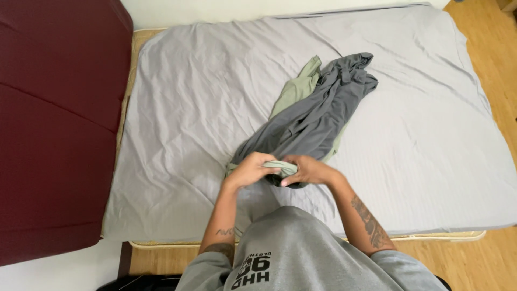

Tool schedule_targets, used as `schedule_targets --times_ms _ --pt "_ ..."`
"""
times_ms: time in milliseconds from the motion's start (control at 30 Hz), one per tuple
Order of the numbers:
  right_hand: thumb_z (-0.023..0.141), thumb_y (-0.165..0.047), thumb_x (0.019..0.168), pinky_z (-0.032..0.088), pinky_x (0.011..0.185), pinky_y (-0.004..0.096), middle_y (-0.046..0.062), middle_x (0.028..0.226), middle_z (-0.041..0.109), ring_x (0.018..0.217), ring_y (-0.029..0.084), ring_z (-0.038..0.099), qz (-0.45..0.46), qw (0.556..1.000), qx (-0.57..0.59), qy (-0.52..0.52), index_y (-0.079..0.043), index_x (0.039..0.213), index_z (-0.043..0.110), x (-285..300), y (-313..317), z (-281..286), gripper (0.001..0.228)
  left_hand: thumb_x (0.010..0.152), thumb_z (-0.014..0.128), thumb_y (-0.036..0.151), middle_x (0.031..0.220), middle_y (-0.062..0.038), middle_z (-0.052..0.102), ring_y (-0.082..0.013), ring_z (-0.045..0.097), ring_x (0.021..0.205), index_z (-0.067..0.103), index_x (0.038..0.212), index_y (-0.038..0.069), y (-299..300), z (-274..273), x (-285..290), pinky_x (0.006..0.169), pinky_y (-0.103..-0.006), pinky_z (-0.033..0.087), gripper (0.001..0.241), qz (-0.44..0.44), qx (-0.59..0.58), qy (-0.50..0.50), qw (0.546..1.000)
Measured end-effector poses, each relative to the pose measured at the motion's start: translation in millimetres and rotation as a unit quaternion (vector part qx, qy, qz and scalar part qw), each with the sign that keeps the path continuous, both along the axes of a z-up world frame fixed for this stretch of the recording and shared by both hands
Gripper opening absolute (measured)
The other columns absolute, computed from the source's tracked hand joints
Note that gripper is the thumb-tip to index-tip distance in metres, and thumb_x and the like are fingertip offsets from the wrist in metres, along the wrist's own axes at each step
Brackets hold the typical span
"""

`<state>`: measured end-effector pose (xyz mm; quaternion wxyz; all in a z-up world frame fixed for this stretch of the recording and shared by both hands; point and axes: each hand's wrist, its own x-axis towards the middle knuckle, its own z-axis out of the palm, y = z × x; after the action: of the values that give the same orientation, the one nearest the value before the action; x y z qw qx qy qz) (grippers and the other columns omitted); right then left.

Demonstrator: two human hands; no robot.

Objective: The person picks up a crumpled duvet cover from a pile of bedding on a mattress and shakes it out to separate the layers. They then spread the light green duvet cover over the mattress, smoothing it out and tucking the edges under the mattress to secure it.

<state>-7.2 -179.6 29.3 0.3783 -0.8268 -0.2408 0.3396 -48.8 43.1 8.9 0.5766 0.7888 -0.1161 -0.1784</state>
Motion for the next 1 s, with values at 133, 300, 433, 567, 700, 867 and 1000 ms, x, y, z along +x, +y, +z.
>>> schedule_targets --times_ms 133,300,433,567,700,867,1000 --pt "0.084 -0.028 0.077 0.055 0.083 0.045 0.01 0.088 0.076 0.092 0.033 0.072 -0.051 0.998 0.014 -0.03 -0.01 0.104 0.076 8 -10 -37 0.033 0.084 0.075 0.006 0.08 -0.003 0.075 -0.0137 0.065 0.08 0.077 0.092 0.01 8 52 -9 0.079 -0.03 0.052 0.009 0.069 -0.04 -0.043 0.996" --pt "0.063 -0.008 0.092 0.057 0.086 0.049 0.013 0.095 0.076 0.097 0.035 0.074 -0.194 0.954 0.023 -0.228 -0.017 0.122 0.07 38 -32 -32 0.032 0.092 0.077 0.014 0.085 0.003 0.077 -0.0021 0.066 0.079 0.08 0.101 0.017 16 99 -20 0.077 -0.0218 0.055 0.01 0.234 -0.149 -0.057 0.959" --pt "0.047 -0.008 0.11 0.063 0.077 0.037 0.006 0.087 0.066 0.078 0.017 0.071 -0.369 0.844 0.388 -0.04 -0.007 0.122 0.06 42 -32 -19 0.018 0.093 0.074 0.01 0.075 0.006 0.064 -0.0054 0.051 0.074 0.077 0.092 0.016 26 122 -30 0.073 -0.0228 0.048 0.006 0.262 -0.113 -0.147 0.947" --pt "0.054 -0.013 0.103 0.064 0.067 0.034 0.008 0.08 0.071 0.068 0.015 0.072 -0.383 0.798 0.462 0.048 -0.006 0.112 0.067 24 -25 -7 0.017 0.098 0.069 0.011 0.071 0.005 0.061 -0.0067 0.051 0.073 0.075 0.091 0.018 52 78 -29 0.071 -0.0239 0.045 0.012 0.322 -0.034 -0.176 0.93" --pt "0.066 -0.006 0.094 0.059 0.064 0.026 0.007 0.071 0.069 0.065 0.013 0.068 -0.361 0.861 0.358 -0.019 -0.008 0.099 0.072 5 -13 10 0.007 0.093 0.071 0.01 0.079 -0.007 0.069 -0.019 0.062 0.074 0.075 0.103 0.017 31 110 -48 0.073 -0.0348 0.05 0.014 0.33 0.03 -0.188 0.925" --pt "0.079 -0.011 0.078 0.047 0.063 0.033 0.009 0.071 0.071 0.066 0.017 0.058 -0.168 0.952 0.164 -0.195 -0.012 0.101 0.079 -38 26 82 0.022 0.084 0.074 0.054 0.123 -0.041 0.065 -0.0568 0.06 0.12 0.026 0.16 0.02 -5 151 -66 0.107 -0.0641 0.043 0.097 0.092 0.198 -0.037 0.975" --pt "0.077 -0.013 0.077 0.048 0.064 0.036 0.01 0.069 0.071 0.065 0.022 0.063 -0.118 0.971 0.117 -0.171 -0.013 0.096 0.076 -60 41 102 0.019 0.077 0.077 0.024 0.086 -0.01 0.076 -0.0387 0.074 0.094 0.069 0.101 0.021 1 23 -31 0.082 -0.0525 0.057 0.025 0.104 0.287 -0.133 0.943"
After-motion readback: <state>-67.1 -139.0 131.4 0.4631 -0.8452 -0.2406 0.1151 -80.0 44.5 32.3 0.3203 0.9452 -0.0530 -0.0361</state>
